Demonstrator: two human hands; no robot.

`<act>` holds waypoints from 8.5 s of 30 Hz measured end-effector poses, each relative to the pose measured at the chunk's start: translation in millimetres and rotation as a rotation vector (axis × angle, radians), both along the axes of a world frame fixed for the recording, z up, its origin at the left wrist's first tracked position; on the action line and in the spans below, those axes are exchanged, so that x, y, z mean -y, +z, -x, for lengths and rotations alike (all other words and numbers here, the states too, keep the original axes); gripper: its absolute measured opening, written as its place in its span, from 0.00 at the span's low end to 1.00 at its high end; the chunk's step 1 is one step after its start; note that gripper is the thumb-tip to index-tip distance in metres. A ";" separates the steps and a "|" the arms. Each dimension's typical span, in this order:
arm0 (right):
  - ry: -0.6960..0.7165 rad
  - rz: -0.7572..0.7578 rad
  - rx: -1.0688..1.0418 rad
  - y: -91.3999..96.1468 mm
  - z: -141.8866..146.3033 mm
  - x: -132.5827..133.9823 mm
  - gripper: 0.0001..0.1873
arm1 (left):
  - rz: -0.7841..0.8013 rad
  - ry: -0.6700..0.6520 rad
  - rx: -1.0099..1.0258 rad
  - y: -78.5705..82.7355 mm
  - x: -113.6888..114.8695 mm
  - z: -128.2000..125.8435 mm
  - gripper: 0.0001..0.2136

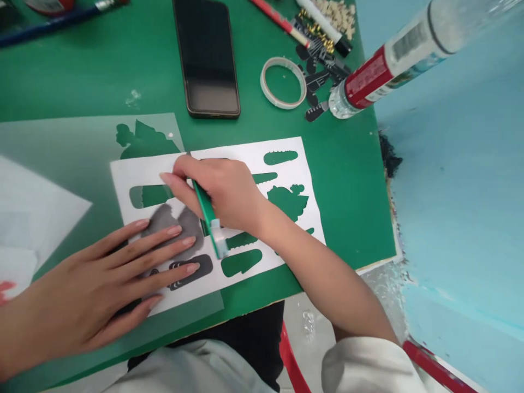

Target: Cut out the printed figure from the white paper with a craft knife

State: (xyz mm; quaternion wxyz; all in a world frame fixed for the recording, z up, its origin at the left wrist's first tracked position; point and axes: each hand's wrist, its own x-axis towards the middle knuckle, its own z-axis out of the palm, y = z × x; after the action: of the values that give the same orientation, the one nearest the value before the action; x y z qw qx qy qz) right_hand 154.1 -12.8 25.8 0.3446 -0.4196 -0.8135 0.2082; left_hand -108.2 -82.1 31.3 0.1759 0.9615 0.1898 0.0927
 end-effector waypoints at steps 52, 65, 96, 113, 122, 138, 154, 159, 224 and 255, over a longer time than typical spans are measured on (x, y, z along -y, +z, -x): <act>0.186 0.098 0.271 3.5 -7.8 2.4 0.18 | 0.029 0.041 -0.018 3.3 1.5 -1.3 0.27; 0.169 0.082 0.280 1.6 -6.7 2.8 0.18 | 0.049 0.052 -0.022 2.7 2.1 -1.1 0.27; 0.170 0.072 0.280 2.6 -7.0 4.7 0.14 | 0.016 0.012 0.002 -0.4 1.7 -0.8 0.26; 0.172 0.059 0.305 3.8 -7.3 4.8 0.16 | 0.000 0.002 -0.012 -0.9 1.9 -1.4 0.26; 0.171 0.014 0.271 0.7 -7.7 5.0 0.16 | 0.010 0.013 -0.028 0.7 3.3 -0.9 0.25; 0.190 -0.073 0.179 -2.5 -6.4 1.5 0.15 | 0.043 -0.025 -0.009 -0.7 -2.6 -0.2 0.27; 0.199 0.093 0.245 -7.1 -7.0 1.0 0.21 | 0.032 -0.034 -0.008 -2.8 -3.2 4.3 0.27; 0.192 0.193 0.333 -2.6 -4.2 -0.5 0.19 | -0.028 -0.052 -0.065 -0.1 -3.9 5.8 0.30; 0.208 -0.227 0.220 31.0 -57.5 98.4 0.06 | -0.059 -0.083 0.015 -3.0 -1.6 5.2 0.28; 0.424 -0.279 0.298 15.1 -65.2 114.6 0.07 | -0.010 0.021 0.033 -0.8 6.4 3.5 0.26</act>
State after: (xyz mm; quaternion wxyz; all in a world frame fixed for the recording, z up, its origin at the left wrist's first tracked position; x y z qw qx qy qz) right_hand 219.4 -127.4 40.9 0.2244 -0.2150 -0.9454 0.0979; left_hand -111.7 -88.5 30.5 0.1732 0.9586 0.1967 0.1112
